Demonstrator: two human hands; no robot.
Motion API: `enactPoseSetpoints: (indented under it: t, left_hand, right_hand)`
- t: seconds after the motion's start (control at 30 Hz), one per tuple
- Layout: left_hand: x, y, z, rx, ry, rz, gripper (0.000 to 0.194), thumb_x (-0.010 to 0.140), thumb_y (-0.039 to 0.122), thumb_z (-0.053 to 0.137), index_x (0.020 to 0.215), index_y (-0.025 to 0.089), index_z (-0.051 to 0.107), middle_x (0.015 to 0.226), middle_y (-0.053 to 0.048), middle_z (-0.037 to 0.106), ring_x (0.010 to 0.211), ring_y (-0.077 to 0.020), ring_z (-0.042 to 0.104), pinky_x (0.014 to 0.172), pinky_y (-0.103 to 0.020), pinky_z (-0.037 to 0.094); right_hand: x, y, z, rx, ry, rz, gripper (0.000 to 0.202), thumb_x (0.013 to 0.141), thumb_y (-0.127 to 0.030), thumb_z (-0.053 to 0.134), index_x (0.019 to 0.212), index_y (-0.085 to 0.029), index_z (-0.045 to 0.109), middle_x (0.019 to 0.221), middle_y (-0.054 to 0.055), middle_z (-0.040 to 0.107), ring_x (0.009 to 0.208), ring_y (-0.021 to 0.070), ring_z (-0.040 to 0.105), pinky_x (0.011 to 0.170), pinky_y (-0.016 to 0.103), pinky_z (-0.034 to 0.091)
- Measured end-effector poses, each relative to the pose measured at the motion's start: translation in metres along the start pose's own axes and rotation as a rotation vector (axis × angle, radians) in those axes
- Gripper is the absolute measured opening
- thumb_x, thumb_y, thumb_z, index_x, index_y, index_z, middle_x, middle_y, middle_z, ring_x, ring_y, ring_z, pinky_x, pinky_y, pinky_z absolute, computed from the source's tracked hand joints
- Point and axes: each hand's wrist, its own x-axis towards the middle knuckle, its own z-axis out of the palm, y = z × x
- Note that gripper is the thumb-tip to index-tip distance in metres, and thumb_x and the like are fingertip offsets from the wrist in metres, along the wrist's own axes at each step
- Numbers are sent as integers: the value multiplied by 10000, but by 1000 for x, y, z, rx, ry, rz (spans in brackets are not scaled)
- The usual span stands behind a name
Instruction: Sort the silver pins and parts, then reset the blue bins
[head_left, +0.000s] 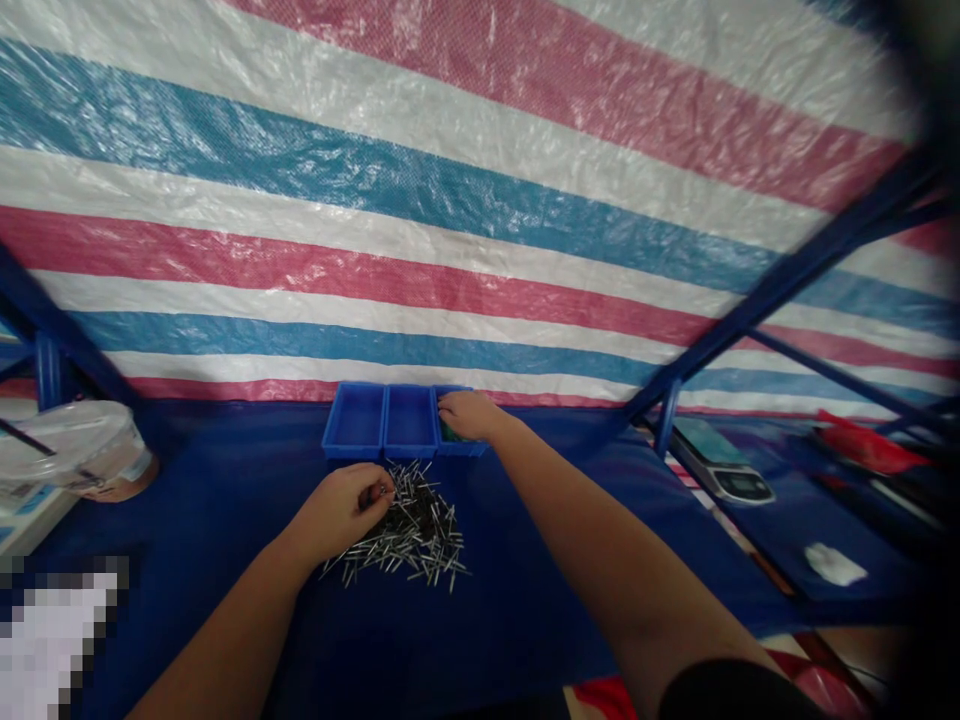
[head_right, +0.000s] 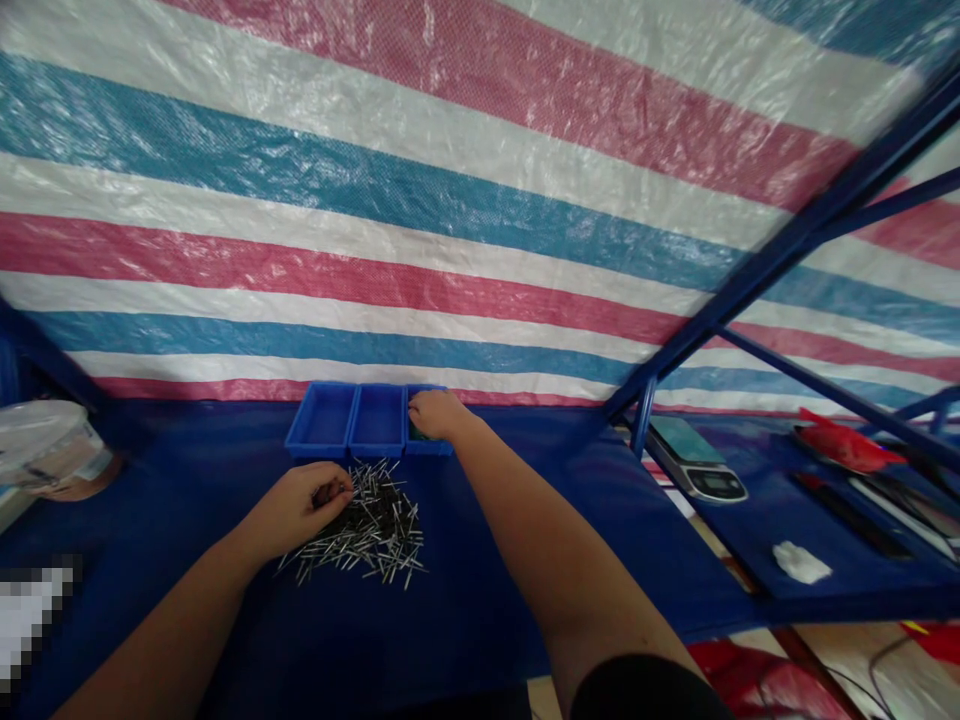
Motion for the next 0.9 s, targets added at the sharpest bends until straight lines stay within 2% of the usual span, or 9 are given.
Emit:
enactPoseSetpoints:
  t: [0.1,0.17,0.3,0.4,0.47,0.57,0.67,0.77,0.9]
  left_hand:
    - [0,-1,0,8,-1,-4,130,881,252,541,863,191,655,710,5,597,620,-128,542,589,-247,395]
    - [-1,-1,0,12,-4,-6,122,879,243,543,863,195,654,719,6,598,629,-129,544,601,-250,399]
    - [0,-1,-1,16,-16,-2,107,875,229,549,867,201,651,738,9,604,643,-127,548,619,-253,401]
    - [0,0,-3,24,-15,3,105,878,226,548,872,201,650,735,10,601,648,-129,546,621,-253,395]
    - [0,1,-2,31,-17,4,98,874,219,553,871,203,649,726,12,597,655,-131,547,624,-253,392]
    - [0,4,-1,38,-24,10,90,871,212,556,863,207,645,710,18,584,660,-133,546,625,-254,389]
    - [0,4,-2,42,-24,11,93,875,227,556,865,206,646,707,17,587,654,-133,546,620,-253,390]
    - [-1,-2,-10,61,35,-29,115,880,262,551,870,202,649,721,11,609,648,-134,551,626,-254,403]
    - [-6,-18,-28,102,204,-225,188,883,353,535,873,206,651,690,18,632,626,-140,566,624,-251,418]
  right_hand:
    - [-8,1,-12,21,-29,-33,231,886,-237,587,1092,-239,692,1188,70,696,1100,241,620,1019,440,427]
    - [-21,-1,-24,63,35,-68,275,932,-242,522,1183,-235,635,1246,83,657,1165,243,582,1058,482,382]
    - [-65,-20,-40,160,147,-95,157,913,-244,554,1029,-200,651,1046,80,666,1040,221,598,970,401,438]
    - [-105,-41,-42,248,-13,-75,112,895,-253,598,983,-209,652,949,43,660,892,190,610,850,350,467]
    - [-130,-55,-38,291,-130,-81,154,863,-280,664,1003,-216,656,938,34,653,887,188,608,824,331,465]
    - [-155,-74,-28,317,-202,-57,310,787,-359,761,1044,-228,648,989,37,641,942,211,596,845,343,464]
    - [-167,-87,-12,296,-152,26,393,751,-384,793,1077,-230,635,1042,57,628,1003,246,577,890,377,461]
    - [-170,-87,3,296,-84,80,347,793,-334,752,1101,-235,628,1088,71,617,1040,257,570,940,406,457]
    - [-178,-79,16,293,90,163,470,825,-374,714,1244,-230,559,1243,106,563,1180,285,525,1040,466,422]
